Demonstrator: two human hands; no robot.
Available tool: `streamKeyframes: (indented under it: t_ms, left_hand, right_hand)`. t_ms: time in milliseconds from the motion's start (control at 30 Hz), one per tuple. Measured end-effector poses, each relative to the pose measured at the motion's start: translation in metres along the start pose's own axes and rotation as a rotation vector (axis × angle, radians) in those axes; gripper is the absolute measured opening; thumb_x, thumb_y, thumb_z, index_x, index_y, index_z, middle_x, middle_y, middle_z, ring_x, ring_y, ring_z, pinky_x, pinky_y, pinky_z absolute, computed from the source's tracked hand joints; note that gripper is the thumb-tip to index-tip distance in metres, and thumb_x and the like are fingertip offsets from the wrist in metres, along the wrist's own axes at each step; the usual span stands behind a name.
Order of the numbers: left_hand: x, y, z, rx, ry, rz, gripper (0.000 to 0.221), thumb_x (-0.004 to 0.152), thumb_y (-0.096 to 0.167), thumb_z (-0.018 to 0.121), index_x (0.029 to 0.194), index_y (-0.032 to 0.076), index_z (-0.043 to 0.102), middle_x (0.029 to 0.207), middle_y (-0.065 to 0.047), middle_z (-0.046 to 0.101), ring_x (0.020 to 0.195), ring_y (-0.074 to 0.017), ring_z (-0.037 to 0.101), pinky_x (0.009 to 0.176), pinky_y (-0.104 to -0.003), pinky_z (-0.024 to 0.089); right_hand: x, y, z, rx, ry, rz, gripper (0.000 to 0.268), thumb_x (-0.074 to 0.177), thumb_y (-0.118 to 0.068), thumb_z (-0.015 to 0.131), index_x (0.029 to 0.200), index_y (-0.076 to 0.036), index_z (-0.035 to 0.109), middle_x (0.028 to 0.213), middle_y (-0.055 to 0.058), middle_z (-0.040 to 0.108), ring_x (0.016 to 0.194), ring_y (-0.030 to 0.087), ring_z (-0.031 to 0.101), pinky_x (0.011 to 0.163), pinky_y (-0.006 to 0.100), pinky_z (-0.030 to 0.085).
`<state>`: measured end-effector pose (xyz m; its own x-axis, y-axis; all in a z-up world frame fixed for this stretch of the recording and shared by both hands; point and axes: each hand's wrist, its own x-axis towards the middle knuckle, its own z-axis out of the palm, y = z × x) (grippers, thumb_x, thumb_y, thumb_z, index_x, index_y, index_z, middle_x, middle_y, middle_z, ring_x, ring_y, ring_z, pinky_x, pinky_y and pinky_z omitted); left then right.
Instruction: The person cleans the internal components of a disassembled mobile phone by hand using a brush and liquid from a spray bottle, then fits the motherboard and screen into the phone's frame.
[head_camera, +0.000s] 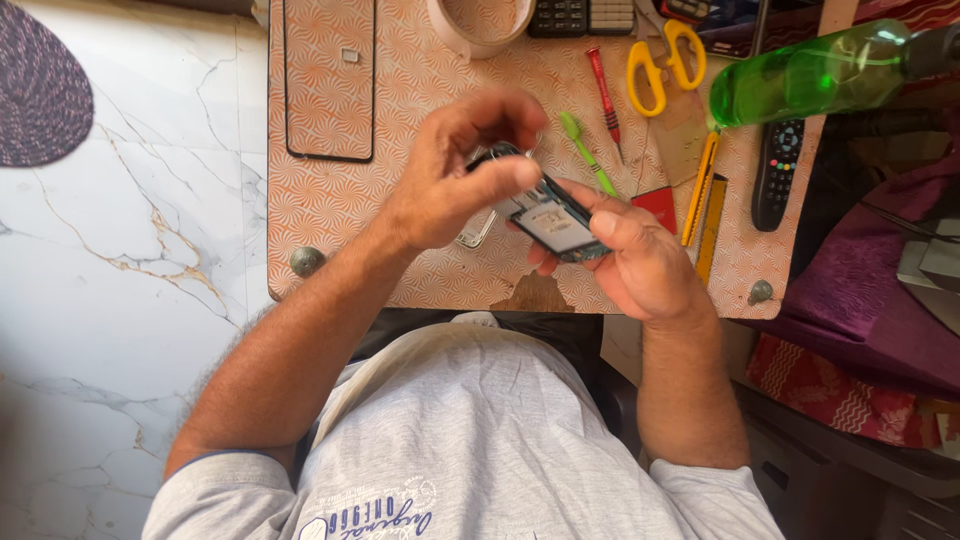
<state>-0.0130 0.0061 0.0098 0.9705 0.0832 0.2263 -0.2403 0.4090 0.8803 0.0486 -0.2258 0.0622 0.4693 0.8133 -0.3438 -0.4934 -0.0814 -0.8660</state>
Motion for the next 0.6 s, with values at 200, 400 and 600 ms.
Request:
streamKeyframes:
  t_ms: [200,400,600]
  left_hand:
    - [-0.009,0.024,0.016,1.117,0.291,0.124,0.039,0.104,0.028,0.073,0.130,0.003,0.060,0.120,-0.016,0.062,0.108,-0.0339,0.062,0.093,-0.047,0.050]
    - [-0.012,0.031,0.035,1.290,0.289,0.174,0.054,0.092,0.019,0.077,0.137,0.004,0.050,0.128,-0.016,0.055,0.111,-0.0340,0.062,0.094,-0.049,0.051]
    - [-0.001,0.009,0.049,0.444,0.393,-0.216,0.067,0.085,0.029,0.080,0.135,0.001,0.045,0.122,-0.010,0.059,0.092,-0.0153,0.067,0.081,-0.030,0.060]
  right_hand:
    - [-0.006,-0.005,-0.010,0.284,0.028,-0.019,0.076,0.101,-0.041,0.056,0.158,0.005,0.037,0.141,0.029,0.060,0.109,0.028,0.067,0.093,0.042,0.054]
    - [-0.011,-0.002,-0.019,0.296,0.087,-0.103,0.084,0.100,-0.042,0.061,0.168,-0.001,0.032,0.141,0.030,0.060,0.105,0.027,0.066,0.093,0.039,0.052]
    - [-0.015,-0.007,-0.004,0.360,0.152,-0.163,0.086,0.096,-0.040,0.063,0.165,0.000,0.031,0.144,0.026,0.058,0.112,0.030,0.066,0.095,0.042,0.052]
